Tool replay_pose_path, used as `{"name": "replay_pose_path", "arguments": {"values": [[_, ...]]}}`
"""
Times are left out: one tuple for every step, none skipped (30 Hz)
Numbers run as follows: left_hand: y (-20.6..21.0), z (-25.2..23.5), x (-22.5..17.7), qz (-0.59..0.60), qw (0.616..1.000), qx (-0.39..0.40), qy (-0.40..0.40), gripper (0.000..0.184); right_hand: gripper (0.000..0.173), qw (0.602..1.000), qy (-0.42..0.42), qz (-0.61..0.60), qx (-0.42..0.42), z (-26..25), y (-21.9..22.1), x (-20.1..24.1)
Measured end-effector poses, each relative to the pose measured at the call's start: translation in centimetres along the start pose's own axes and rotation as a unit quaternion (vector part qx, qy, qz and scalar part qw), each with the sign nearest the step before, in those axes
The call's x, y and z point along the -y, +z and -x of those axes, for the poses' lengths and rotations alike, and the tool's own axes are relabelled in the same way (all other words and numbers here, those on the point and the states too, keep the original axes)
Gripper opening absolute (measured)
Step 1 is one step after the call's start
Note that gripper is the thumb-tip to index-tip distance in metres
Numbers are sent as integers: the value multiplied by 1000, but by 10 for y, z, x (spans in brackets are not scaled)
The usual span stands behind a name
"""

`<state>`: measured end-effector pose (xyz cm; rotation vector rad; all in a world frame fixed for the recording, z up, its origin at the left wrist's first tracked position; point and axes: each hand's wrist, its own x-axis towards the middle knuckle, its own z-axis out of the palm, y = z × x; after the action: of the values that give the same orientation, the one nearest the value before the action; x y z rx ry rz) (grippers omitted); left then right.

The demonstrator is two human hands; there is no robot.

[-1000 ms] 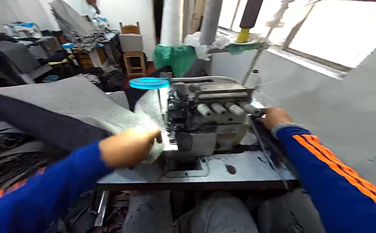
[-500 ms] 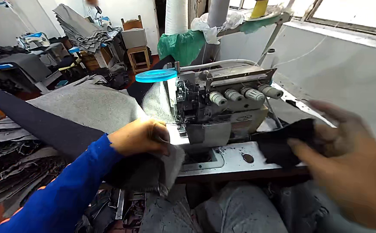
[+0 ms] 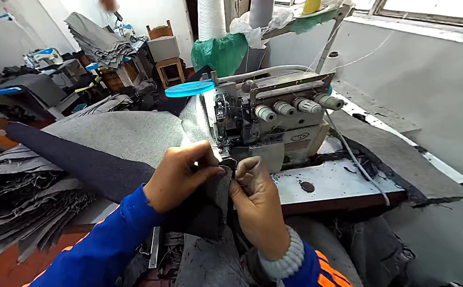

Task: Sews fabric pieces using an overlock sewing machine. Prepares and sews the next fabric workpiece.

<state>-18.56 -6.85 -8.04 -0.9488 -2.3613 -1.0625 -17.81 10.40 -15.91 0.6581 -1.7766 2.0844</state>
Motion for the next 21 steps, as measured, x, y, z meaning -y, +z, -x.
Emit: {"name": "replay_pose_path", "arguments": {"values": [[-1, 0, -1, -2, 1000, 1, -1, 10, 11, 1000, -11, -3, 0, 1, 1, 0], [-3, 0, -2, -7, 1000, 2, -4, 10, 6, 1000, -27, 5, 4, 2, 0, 0], [-6, -1, -5, -18, 1000, 2, -7, 9, 7, 999, -46, 25, 11, 3, 0, 1], [-10, -1, -9, -38, 999, 4, -3, 9, 20, 997, -61, 49, 20, 7, 1, 3], [-15, -3, -15, -68, 998, 6, 5, 10, 32, 994, -70, 71, 33, 11, 3, 4], [-20, -4, -23, -105, 994, 7, 17, 11, 36, 992, -77, 87, 45, 15, 8, 6], [-25, -6, -33, -145, 989, 7, 34, 10, 32, 990, -80, 102, 61, 19, 14, 6], [-28, -8, -45, -191, 980, 3, 57, 9, 26, 987, -81, 106, 87, 21, 19, 5], [-31, -11, -55, -232, 969, -5, 82, 9, 24, 985, -74, 92, 127, 23, 21, 5], [-33, -14, -62, -261, 959, -14, 107, 9, 24, 980, -56, 64, 179, 23, 21, 5], [-35, -18, -61, -282, 951, -25, 125, 10, 25, 974, -36, 30, 222, 24, 19, 4], [-34, -22, -52, -299, 945, -31, 131, 10, 21, 969, -15, -5, 247, 28, 18, 1], [-31, -24, -36, -307, 943, -26, 123, 9, 17, 965, 7, -42, 257, 34, 16, -5], [-24, -23, -16, -299, 949, -12, 102, 12, 25, 965, 32, -63, 254, 43, 13, -13], [-15, -19, 4, -280, 957, 6, 77, 15, 39, 964, 52, -72, 251, 50, 10, -21], [-4, -13, 19, -263, 963, 24, 60, 17, 51, 963, 73, -70, 251, 55, 4, -28], [5, -8, 25, -255, 965, 37, 56, 17, 60, 964, 90, -56, 244, 56, -3, -34], [10, -5, 22, -250, 965, 37, 65, 17, 61, 970, 104, -29, 217, 52, -9, -38], [10, -3, 13, -243, 967, 33, 75, 17, 55, 977, 110, 10, 180, 46, -13, -38], [9, -2, -1, -228, 970, 26, 83, 17, 44, 982, 106, 53, 145, 39, -15, -37], [5, -2, -15, -213, 973, 18, 90, 17, 31, 985, 86, 89, 117, 32, -15, -34]]}}
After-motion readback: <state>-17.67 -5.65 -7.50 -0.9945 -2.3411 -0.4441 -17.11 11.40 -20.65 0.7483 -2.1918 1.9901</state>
